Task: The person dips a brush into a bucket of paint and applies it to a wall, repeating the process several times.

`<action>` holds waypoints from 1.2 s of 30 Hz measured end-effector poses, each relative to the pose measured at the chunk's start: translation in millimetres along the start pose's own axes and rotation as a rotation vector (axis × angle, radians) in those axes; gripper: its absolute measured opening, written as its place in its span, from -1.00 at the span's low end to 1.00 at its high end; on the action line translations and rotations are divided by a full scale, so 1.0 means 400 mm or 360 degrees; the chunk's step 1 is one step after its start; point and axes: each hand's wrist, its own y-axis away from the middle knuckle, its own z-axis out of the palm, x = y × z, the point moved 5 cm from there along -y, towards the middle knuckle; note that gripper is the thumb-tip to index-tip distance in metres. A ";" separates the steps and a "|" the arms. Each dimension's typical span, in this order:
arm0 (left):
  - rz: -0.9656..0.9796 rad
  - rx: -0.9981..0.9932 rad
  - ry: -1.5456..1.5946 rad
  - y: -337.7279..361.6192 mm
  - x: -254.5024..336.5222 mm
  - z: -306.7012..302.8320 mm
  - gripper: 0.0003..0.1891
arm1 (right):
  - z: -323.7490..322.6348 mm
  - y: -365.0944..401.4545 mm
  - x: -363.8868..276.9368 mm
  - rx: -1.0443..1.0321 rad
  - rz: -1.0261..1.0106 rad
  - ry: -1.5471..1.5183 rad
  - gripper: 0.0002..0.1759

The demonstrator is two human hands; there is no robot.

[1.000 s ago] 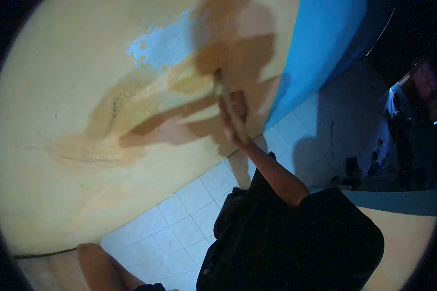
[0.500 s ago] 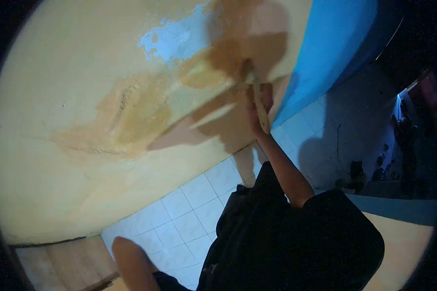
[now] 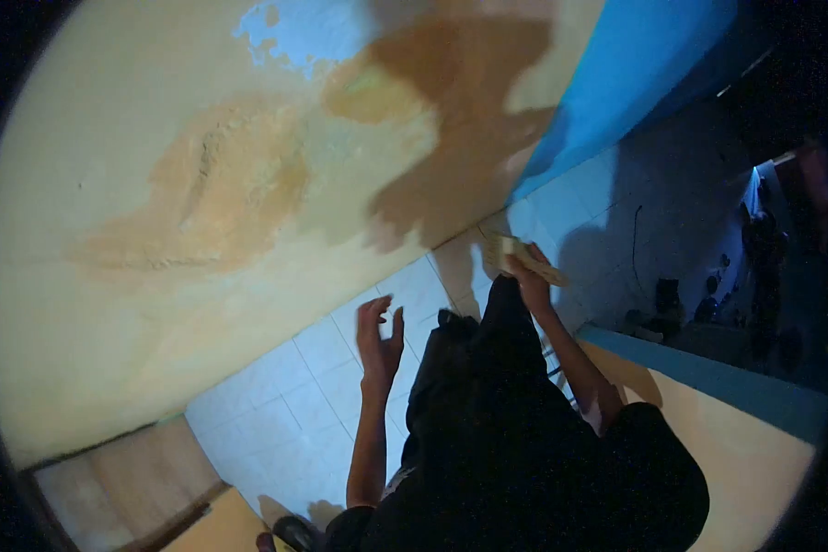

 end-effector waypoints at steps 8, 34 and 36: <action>-0.1144 -0.0832 0.0198 0.701 -0.663 0.142 -0.59 | -0.311 0.198 0.163 0.0141 -0.0005 0.0485 -0.75; -0.1249 -0.1315 -0.0186 1.043 -0.686 0.204 -0.62 | -0.460 0.701 -0.253 0.0730 0.0208 0.0089 -0.75; -0.1009 -0.1387 -0.0174 1.064 -0.728 0.168 -0.61 | -0.464 0.727 -0.336 0.0582 0.0252 0.0212 -0.83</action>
